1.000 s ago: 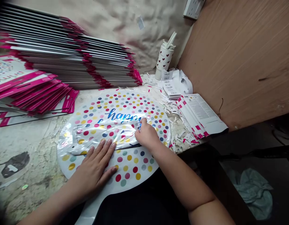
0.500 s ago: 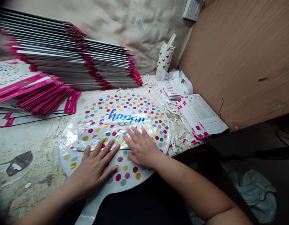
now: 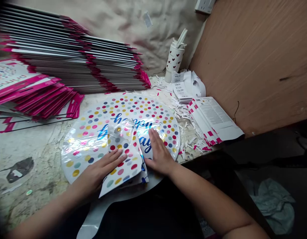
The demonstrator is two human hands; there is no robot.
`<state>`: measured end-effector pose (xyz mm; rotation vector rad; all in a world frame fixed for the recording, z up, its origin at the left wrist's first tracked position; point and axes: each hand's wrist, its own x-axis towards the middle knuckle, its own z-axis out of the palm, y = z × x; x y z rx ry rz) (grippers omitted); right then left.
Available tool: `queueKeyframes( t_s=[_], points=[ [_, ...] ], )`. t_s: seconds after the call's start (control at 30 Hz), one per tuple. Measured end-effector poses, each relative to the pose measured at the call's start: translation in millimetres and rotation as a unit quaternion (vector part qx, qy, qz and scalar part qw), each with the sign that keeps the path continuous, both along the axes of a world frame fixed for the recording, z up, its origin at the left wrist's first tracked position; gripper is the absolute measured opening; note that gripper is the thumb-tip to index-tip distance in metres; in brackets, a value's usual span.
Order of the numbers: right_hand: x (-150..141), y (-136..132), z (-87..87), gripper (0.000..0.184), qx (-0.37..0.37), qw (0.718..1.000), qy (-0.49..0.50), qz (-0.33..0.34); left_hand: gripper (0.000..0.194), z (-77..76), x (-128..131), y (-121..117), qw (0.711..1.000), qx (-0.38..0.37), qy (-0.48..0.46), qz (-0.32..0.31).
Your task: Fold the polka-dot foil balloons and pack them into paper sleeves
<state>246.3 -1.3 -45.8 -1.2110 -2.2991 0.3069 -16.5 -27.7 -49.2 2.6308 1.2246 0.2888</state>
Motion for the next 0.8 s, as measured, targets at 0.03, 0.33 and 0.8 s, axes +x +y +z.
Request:
queueKeyframes(
  t_s=[0.03,0.33,0.8],
  points=[
    [1.3,4.2,-3.4,0.082,0.003,0.999,-0.015,0.042,0.055,-0.9,0.2,-1.0,1.0,-0.002,0.003,-0.016],
    [-1.4,24.4,8.3,0.027,-0.119,0.963,0.0,0.243,0.034,9.1,-6.8,-2.1,0.986,-0.084,-0.132,0.055],
    [-57.5,45.0,17.3,0.045,-0.081,0.993,-0.064,-0.049,0.036,44.2,19.3,80.0,0.798,-0.459,-0.14,0.363]
  ],
)
